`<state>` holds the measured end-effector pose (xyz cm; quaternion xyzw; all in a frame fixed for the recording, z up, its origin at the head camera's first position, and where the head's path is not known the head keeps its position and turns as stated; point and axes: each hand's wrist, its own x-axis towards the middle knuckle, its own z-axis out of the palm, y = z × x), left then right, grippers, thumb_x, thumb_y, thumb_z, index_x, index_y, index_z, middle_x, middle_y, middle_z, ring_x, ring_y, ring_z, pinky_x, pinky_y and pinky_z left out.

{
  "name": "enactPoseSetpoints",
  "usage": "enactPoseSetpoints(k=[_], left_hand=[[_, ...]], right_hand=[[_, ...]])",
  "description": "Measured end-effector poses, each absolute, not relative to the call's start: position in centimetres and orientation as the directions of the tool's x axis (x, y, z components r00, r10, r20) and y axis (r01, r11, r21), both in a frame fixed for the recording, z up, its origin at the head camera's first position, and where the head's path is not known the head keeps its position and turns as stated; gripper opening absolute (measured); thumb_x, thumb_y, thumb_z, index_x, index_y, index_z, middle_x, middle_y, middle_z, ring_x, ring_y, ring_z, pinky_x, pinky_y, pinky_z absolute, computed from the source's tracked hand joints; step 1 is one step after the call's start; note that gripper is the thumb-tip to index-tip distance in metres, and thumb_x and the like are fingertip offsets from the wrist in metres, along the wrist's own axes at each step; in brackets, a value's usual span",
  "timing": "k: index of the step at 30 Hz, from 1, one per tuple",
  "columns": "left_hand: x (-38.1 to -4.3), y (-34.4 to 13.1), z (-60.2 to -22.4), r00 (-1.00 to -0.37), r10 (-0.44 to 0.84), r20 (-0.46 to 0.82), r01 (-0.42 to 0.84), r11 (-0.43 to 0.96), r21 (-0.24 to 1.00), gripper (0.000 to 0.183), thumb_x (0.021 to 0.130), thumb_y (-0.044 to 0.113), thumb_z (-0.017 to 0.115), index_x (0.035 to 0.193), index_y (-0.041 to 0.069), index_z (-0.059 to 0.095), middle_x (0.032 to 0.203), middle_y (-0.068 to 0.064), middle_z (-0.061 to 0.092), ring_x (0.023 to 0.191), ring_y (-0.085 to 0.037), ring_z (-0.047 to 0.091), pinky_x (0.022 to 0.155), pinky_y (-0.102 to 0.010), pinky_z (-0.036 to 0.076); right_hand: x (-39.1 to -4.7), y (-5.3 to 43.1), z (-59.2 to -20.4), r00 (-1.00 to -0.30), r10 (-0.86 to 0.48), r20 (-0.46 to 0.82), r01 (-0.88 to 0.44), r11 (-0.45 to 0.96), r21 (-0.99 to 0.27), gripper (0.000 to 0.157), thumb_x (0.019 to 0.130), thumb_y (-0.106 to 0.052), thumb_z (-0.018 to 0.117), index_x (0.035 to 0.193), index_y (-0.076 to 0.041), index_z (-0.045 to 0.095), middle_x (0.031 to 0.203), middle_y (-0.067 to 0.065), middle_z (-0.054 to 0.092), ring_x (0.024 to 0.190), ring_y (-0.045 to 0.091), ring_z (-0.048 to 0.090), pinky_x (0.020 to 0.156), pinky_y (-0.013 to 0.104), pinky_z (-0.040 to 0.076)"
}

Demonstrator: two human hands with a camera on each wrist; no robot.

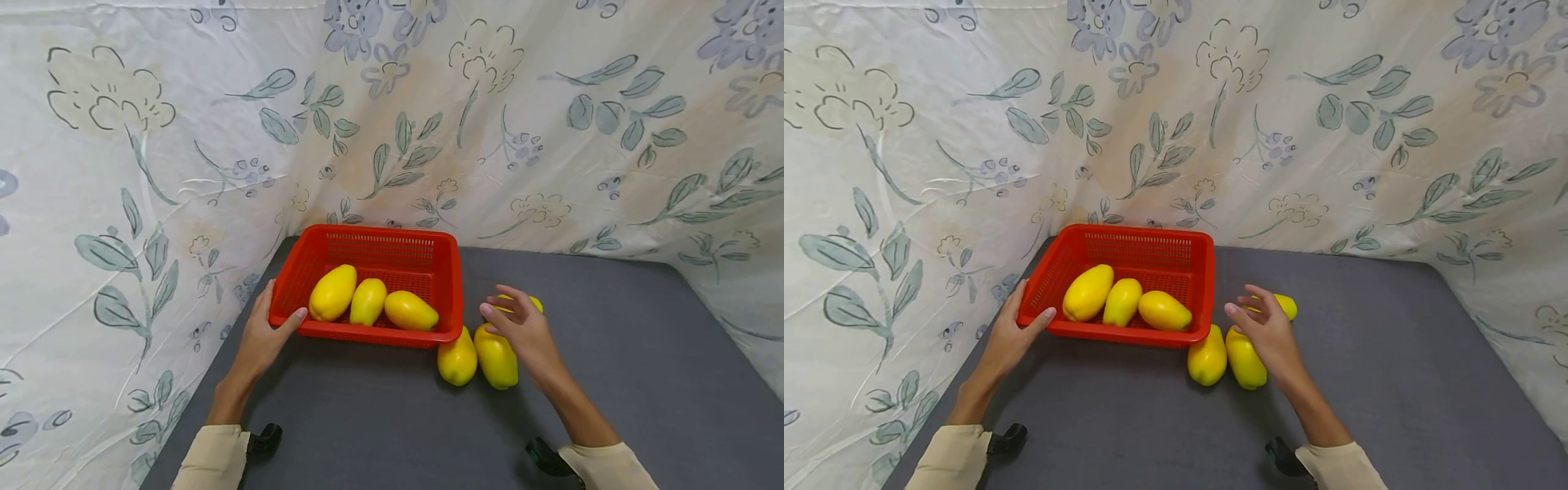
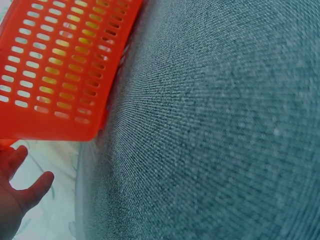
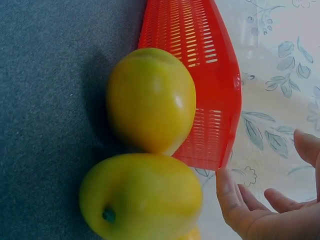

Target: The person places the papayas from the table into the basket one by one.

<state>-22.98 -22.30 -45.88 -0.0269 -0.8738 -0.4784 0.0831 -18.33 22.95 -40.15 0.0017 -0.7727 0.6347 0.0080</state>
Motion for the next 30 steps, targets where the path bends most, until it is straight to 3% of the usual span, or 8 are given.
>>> enactPoseSetpoints(k=[4,11,18,30], left_hand=[[-23.0,-22.3,-46.0,-0.983,-0.032,0.179,0.134,0.537,0.833,0.102,0.098,0.049,0.071,0.173,0.017,0.009,0.174,-0.015,0.022,0.140,-0.041,0.043,0.116,-0.066,0.042],[-22.9,-22.3,-46.1,-0.981,-0.028,0.191,0.148,0.527,0.837,0.102,0.099,0.047,0.071,0.172,0.016,0.009,0.176,-0.014,0.018,0.149,-0.040,0.035,0.121,-0.069,0.033],[-22.8,-22.2,-46.0,-0.982,-0.037,0.187,0.137,0.541,0.830,0.102,0.098,0.049,0.071,0.172,0.016,0.009,0.175,-0.015,0.019,0.147,-0.041,0.037,0.119,-0.068,0.036],[-22.8,-22.2,-45.9,-0.983,-0.032,0.182,0.136,0.542,0.829,0.103,0.098,0.049,0.071,0.173,0.016,0.008,0.175,-0.016,0.019,0.146,-0.042,0.039,0.118,-0.068,0.039]], right_hand=[[-18.2,23.3,-40.3,-1.000,0.016,0.016,-0.012,0.194,-0.981,0.069,0.105,-0.030,0.068,0.161,-0.006,0.037,0.153,0.022,0.051,0.114,0.005,0.068,0.094,0.026,0.060],[-17.8,24.2,-40.8,-0.999,0.036,0.039,-0.030,0.226,-0.974,0.068,0.105,-0.032,0.068,0.160,-0.006,0.038,0.153,0.024,0.051,0.112,0.001,0.066,0.092,0.026,0.061],[-17.4,25.1,-41.0,-0.998,0.032,0.058,-0.048,0.258,-0.965,0.068,0.106,-0.032,0.067,0.161,-0.006,0.037,0.153,0.023,0.051,0.113,0.003,0.066,0.090,0.027,0.061],[-16.7,26.2,-41.5,-0.995,0.056,0.078,-0.059,0.293,-0.954,0.070,0.106,-0.030,0.068,0.161,-0.003,0.036,0.153,0.024,0.051,0.110,-0.006,0.064,0.087,0.024,0.061]])
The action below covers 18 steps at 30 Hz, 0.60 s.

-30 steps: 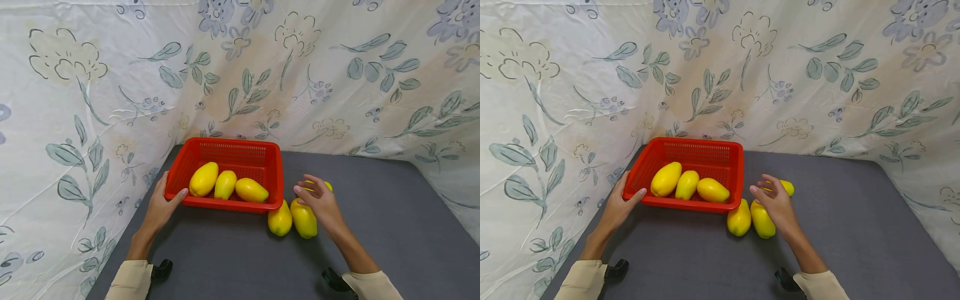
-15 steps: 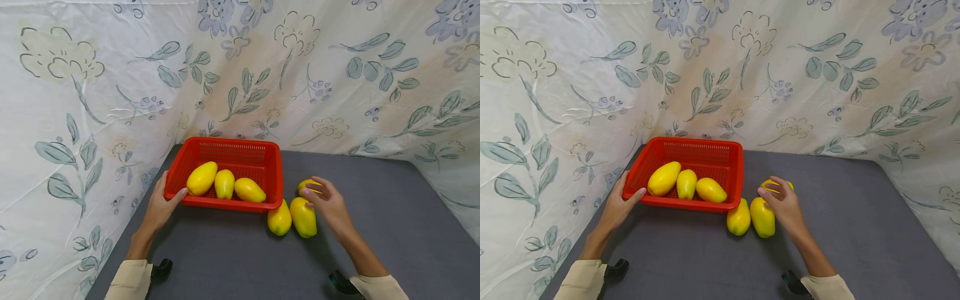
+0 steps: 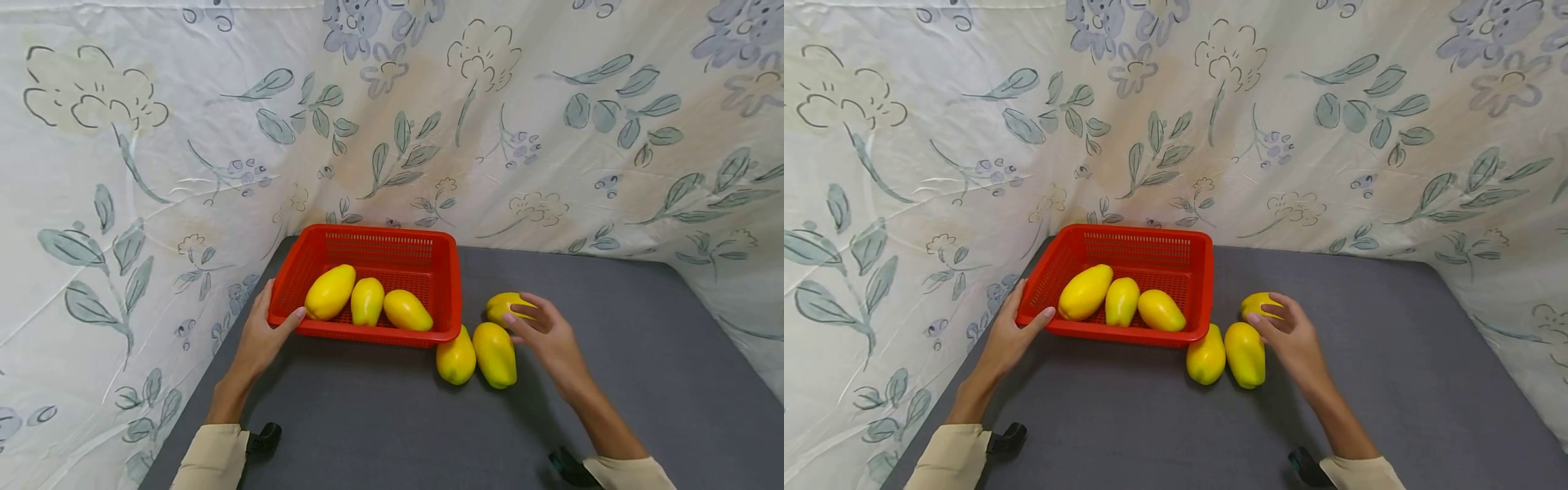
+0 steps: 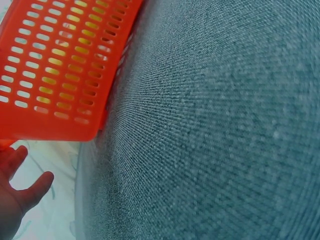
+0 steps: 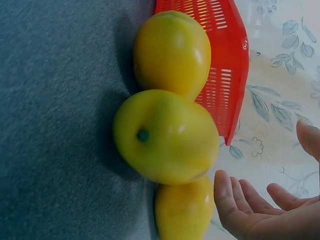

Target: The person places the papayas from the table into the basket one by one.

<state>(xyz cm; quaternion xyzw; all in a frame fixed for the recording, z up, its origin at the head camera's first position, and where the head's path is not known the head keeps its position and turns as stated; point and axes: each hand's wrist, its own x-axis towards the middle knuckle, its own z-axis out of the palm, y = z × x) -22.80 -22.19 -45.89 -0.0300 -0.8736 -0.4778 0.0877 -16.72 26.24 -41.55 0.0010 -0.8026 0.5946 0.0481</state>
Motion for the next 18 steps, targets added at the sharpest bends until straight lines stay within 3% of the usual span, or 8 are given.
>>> enactPoseSetpoints(k=[18], left_hand=[[-22.7,-21.8,-45.9,-0.985,-0.037,0.169,0.122,0.542,0.832,0.103,0.099,0.049,0.070,0.173,0.017,0.007,0.175,-0.015,0.018,0.144,-0.041,0.039,0.117,-0.067,0.041]], right_hand=[[-17.0,28.0,-43.1,-0.999,0.029,-0.018,0.028,0.368,-0.929,0.078,0.104,-0.038,0.070,0.165,-0.008,0.031,0.156,0.018,0.051,0.118,0.001,0.059,0.092,0.024,0.060]])
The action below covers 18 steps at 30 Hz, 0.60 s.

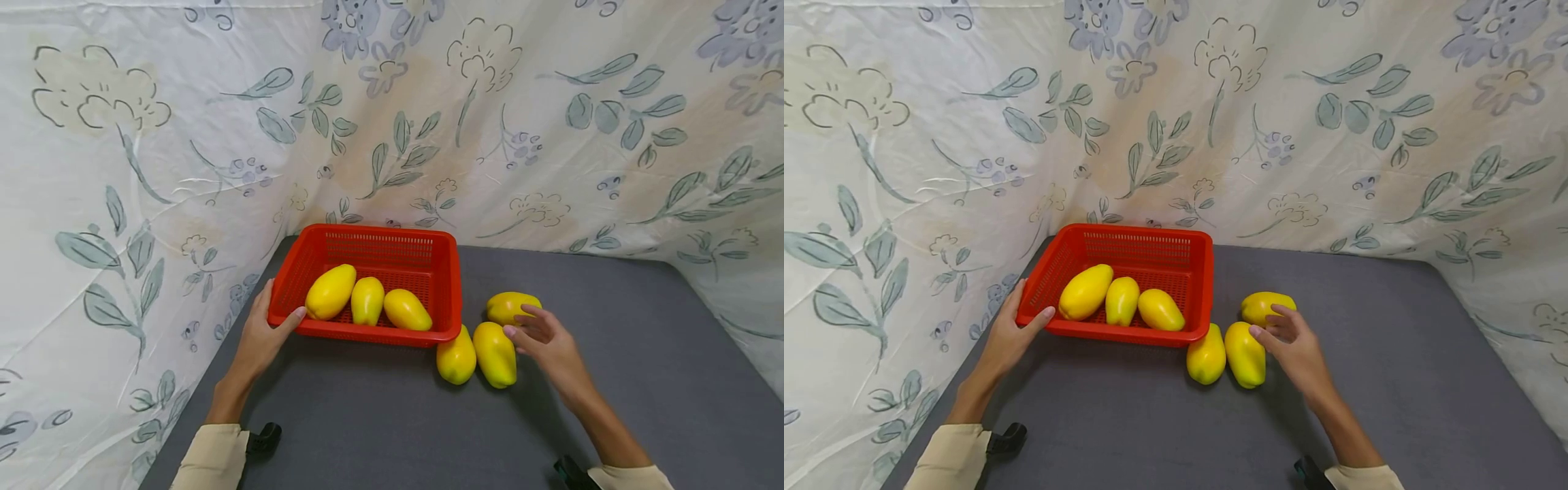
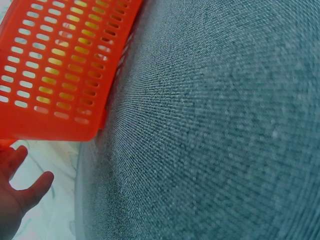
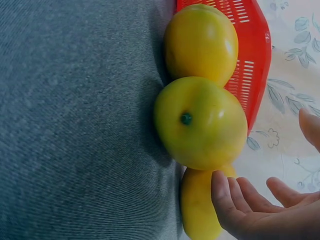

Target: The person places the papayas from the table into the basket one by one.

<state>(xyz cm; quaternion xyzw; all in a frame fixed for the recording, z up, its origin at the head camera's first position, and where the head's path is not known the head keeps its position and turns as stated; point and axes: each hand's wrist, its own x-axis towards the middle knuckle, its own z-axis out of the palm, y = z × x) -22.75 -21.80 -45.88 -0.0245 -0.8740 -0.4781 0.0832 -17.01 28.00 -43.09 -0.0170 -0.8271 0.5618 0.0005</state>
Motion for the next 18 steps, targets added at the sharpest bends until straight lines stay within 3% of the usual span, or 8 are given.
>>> enactPoseSetpoints(k=[4,8,13,18], left_hand=[[-22.72,-21.74,-45.82,-0.984,-0.037,0.173,0.127,0.538,0.834,0.102,0.098,0.048,0.071,0.173,0.017,0.008,0.175,-0.015,0.019,0.144,-0.041,0.040,0.116,-0.066,0.043],[-22.68,-21.70,-45.85,-0.983,-0.038,0.177,0.130,0.533,0.836,0.102,0.098,0.047,0.071,0.173,0.016,0.008,0.175,-0.015,0.019,0.144,-0.041,0.041,0.115,-0.065,0.044],[-22.62,-21.68,-45.92,-0.983,-0.042,0.178,0.129,0.533,0.836,0.102,0.098,0.046,0.071,0.173,0.016,0.008,0.175,-0.016,0.020,0.143,-0.041,0.041,0.113,-0.064,0.045],[-22.64,-21.68,-46.10,-0.981,-0.045,0.188,0.135,0.536,0.833,0.102,0.098,0.047,0.072,0.173,0.016,0.009,0.174,-0.016,0.020,0.143,-0.041,0.041,0.114,-0.065,0.045]], right_hand=[[-17.02,27.93,-43.25,-0.999,0.028,-0.040,0.047,0.388,-0.920,0.077,0.103,-0.040,0.071,0.164,-0.010,0.034,0.153,0.019,0.054,0.125,0.016,0.060,0.093,0.026,0.060],[-17.16,27.67,-43.39,-0.996,0.029,-0.088,0.092,0.408,-0.908,0.080,0.101,-0.044,0.072,0.164,-0.013,0.035,0.155,0.020,0.051,0.136,0.032,0.055,0.101,0.037,0.056],[-17.29,27.35,-43.73,-0.993,0.020,-0.116,0.113,0.431,-0.895,0.083,0.099,-0.045,0.074,0.164,-0.012,0.035,0.159,0.022,0.047,0.141,0.039,0.050,0.108,0.054,0.049],[-17.28,27.22,-44.12,-0.993,-0.010,-0.116,0.099,0.443,-0.891,0.083,0.099,-0.044,0.074,0.164,-0.012,0.035,0.159,0.023,0.046,0.143,0.044,0.049,0.109,0.060,0.049]])
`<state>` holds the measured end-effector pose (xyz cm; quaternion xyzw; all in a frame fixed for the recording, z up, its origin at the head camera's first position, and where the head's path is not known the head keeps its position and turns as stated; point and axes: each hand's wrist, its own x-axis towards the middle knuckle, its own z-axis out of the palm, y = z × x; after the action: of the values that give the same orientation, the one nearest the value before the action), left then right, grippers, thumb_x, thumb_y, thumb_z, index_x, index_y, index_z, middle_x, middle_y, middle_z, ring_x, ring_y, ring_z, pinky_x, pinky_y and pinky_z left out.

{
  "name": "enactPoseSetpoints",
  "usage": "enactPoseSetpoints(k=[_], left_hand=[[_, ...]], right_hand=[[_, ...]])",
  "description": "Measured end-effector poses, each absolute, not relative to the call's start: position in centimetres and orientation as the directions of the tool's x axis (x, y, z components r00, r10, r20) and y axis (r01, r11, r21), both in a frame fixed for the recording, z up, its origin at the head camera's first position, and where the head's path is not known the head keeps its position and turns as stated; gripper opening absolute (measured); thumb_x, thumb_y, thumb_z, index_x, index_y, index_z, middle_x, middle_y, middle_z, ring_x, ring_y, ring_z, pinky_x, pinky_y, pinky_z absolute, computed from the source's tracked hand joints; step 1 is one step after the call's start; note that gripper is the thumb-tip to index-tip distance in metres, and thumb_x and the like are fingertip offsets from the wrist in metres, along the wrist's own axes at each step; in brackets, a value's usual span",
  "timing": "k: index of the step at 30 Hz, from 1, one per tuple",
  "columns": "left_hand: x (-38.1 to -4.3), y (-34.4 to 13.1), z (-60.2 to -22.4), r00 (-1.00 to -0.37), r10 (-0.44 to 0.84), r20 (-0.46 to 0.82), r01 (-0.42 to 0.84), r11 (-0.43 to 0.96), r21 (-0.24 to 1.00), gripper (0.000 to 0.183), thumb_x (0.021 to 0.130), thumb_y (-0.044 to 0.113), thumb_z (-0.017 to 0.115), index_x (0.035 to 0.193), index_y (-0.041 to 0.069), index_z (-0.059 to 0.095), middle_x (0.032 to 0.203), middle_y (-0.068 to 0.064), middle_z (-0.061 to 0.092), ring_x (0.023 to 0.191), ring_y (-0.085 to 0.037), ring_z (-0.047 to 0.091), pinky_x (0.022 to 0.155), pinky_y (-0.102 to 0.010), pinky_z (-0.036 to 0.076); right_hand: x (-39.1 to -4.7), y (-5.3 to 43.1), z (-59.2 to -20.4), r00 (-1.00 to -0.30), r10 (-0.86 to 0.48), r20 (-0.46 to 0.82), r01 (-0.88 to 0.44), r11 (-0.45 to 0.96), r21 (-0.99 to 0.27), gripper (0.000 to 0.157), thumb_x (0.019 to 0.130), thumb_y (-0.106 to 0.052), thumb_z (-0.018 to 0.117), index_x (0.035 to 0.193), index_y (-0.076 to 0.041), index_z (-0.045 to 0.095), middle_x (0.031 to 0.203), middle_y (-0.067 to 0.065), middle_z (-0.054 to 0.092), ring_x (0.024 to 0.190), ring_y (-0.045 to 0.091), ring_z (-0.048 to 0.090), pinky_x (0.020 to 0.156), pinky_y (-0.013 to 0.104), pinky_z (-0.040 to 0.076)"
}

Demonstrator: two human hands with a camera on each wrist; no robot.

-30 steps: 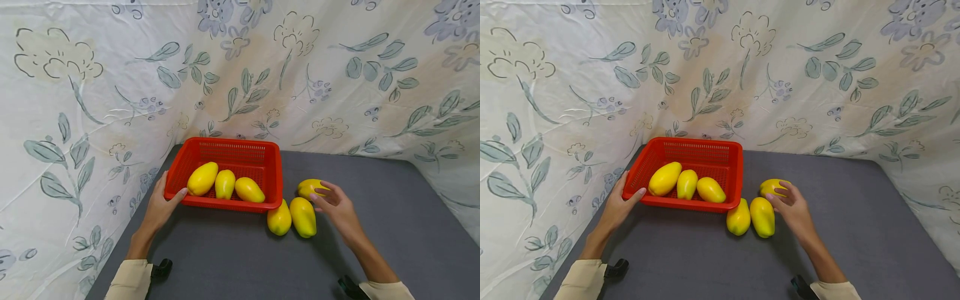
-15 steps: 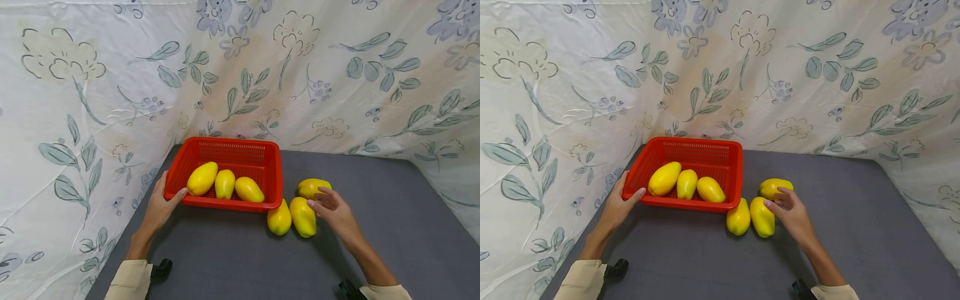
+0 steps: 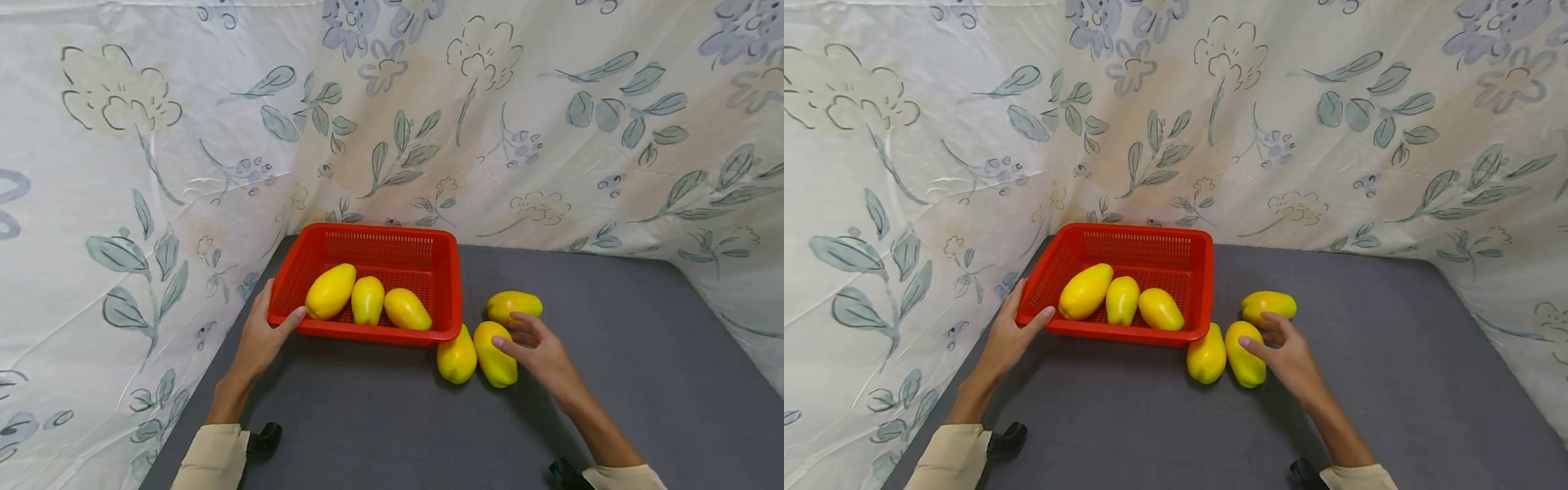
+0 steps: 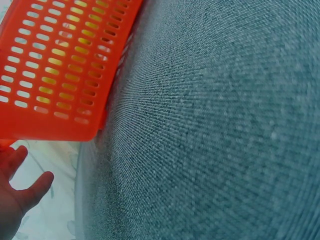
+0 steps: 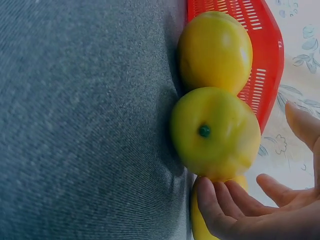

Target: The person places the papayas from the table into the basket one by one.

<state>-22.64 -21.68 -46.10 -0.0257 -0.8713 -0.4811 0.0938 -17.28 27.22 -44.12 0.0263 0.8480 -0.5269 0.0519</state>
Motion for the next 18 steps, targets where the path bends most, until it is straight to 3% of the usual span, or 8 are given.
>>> enactPoseSetpoints(k=[11,18], left_hand=[[-22.71,-21.97,-46.26,-0.982,-0.038,0.186,0.137,0.536,0.833,0.103,0.098,0.049,0.071,0.173,0.017,0.006,0.175,-0.015,0.019,0.146,-0.042,0.039,0.116,-0.067,0.041],[-22.81,-22.05,-46.34,-0.983,-0.034,0.182,0.136,0.528,0.838,0.102,0.098,0.048,0.071,0.173,0.018,0.007,0.175,-0.013,0.019,0.146,-0.040,0.039,0.119,-0.067,0.038]], right_hand=[[-17.34,26.75,-44.53,-0.981,-0.049,-0.187,0.140,0.486,-0.862,0.090,0.095,-0.046,0.079,0.165,-0.013,0.032,0.163,0.026,0.039,0.145,0.048,0.046,0.105,0.057,0.053],[-17.26,26.52,-44.80,-0.981,-0.058,-0.183,0.133,0.479,-0.867,0.089,0.095,-0.042,0.080,0.165,-0.013,0.034,0.161,0.027,0.040,0.141,0.046,0.051,0.097,0.046,0.057]])
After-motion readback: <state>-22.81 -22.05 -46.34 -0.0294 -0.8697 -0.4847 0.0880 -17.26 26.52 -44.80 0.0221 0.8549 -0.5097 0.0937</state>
